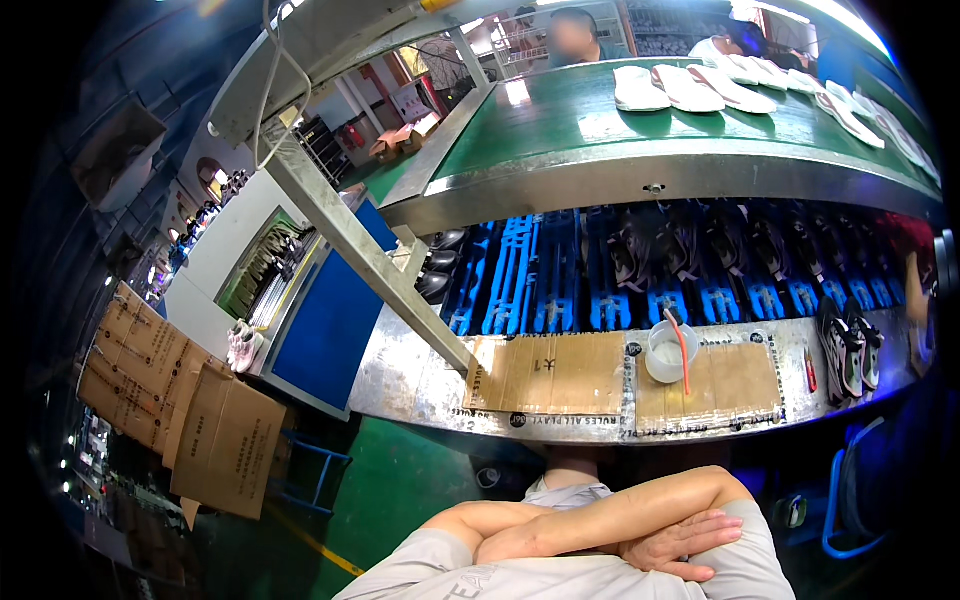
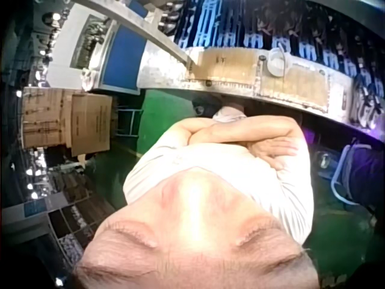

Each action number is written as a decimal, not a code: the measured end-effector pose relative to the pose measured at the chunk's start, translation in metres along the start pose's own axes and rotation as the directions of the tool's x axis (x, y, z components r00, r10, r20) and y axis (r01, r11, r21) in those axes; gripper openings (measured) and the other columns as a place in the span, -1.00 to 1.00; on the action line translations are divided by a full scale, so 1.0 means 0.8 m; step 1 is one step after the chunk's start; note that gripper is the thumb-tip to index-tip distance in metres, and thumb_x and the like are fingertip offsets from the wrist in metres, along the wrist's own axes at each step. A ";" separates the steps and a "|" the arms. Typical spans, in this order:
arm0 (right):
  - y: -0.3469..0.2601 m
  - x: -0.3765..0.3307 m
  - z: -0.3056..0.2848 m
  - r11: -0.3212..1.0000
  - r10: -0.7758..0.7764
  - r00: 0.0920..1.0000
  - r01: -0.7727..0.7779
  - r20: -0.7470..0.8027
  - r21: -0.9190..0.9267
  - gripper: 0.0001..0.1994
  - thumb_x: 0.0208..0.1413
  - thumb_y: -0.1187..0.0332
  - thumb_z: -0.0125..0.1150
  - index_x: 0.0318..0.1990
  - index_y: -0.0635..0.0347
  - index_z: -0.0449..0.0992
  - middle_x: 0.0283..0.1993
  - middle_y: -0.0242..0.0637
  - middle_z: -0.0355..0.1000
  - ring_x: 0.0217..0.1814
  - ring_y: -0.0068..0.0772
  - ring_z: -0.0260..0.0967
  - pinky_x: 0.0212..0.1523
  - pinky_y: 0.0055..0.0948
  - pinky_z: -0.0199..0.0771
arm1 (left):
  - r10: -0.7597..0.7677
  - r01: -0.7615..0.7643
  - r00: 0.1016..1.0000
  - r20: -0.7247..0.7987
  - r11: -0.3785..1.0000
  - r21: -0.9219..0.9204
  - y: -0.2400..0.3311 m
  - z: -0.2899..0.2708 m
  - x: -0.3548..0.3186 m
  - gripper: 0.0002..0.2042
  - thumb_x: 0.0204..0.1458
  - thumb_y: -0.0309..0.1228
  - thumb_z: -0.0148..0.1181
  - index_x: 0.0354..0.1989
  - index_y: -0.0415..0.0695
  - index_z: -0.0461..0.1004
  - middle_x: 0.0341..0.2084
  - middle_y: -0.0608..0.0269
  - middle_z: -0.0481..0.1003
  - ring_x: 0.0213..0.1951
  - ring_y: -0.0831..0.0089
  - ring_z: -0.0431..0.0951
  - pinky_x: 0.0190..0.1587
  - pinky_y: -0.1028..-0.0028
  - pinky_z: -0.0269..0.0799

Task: The person takes shoe soles, coats them with liquid from a container using a brush, and places them onto an overhead conveyor belt.

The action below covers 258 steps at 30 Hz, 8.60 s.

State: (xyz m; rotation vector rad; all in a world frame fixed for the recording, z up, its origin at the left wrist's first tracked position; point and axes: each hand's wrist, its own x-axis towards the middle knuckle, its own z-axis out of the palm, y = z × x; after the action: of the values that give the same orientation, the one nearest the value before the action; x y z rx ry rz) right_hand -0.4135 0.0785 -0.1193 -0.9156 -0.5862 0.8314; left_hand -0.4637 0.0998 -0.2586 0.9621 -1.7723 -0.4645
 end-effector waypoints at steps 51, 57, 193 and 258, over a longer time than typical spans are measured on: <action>0.028 0.017 -0.005 0.994 0.019 0.990 -0.003 0.139 -0.114 -0.66 0.20 0.46 0.19 0.13 0.25 0.56 0.31 -0.25 0.34 0.39 -0.49 0.21 0.33 -0.58 0.20 | 0.026 -0.028 0.999 -0.040 0.998 -0.048 0.001 0.003 -0.002 -0.26 0.28 -0.24 0.22 0.45 -0.51 0.07 0.47 -0.25 0.08 0.54 0.06 0.00 0.55 0.15 -0.21; 0.028 0.019 -0.007 0.992 0.023 0.987 -0.003 0.157 -0.129 -0.66 0.20 0.46 0.19 0.13 0.25 0.56 0.30 -0.25 0.34 0.38 -0.49 0.21 0.33 -0.57 0.21 | 0.049 -0.051 0.997 -0.051 0.998 -0.035 0.000 0.002 0.000 -0.26 0.28 -0.24 0.22 0.45 -0.50 0.07 0.47 -0.27 0.08 0.54 0.05 0.01 0.55 0.15 -0.21; 0.094 0.072 -0.016 0.894 0.082 0.867 0.153 0.492 -0.420 -0.69 0.26 0.47 0.13 0.14 0.27 0.54 0.17 -0.15 0.45 0.24 -0.34 0.36 0.23 -0.45 0.33 | 0.053 -0.055 0.998 -0.041 0.998 -0.040 -0.003 0.004 -0.001 -0.27 0.29 -0.23 0.21 0.45 -0.48 0.08 0.47 -0.25 0.09 0.53 0.06 0.02 0.55 0.17 -0.20; 0.111 0.096 -0.013 0.799 0.146 0.766 0.281 0.626 -0.531 -0.70 0.29 0.47 0.10 0.15 0.28 0.53 0.11 -0.11 0.50 0.17 -0.28 0.44 0.19 -0.39 0.39 | 0.002 -0.004 0.999 -0.033 0.999 -0.043 0.005 0.011 0.004 -0.28 0.30 -0.22 0.18 0.48 -0.40 0.06 0.50 -0.07 0.08 0.55 0.14 -0.03 0.56 0.18 -0.24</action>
State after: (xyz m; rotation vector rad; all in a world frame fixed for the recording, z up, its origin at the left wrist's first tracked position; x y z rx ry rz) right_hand -0.3957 0.1677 -0.1934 -1.1666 -1.5644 0.9020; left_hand -0.4739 0.0984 -0.2580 0.9321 -1.7270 -0.4801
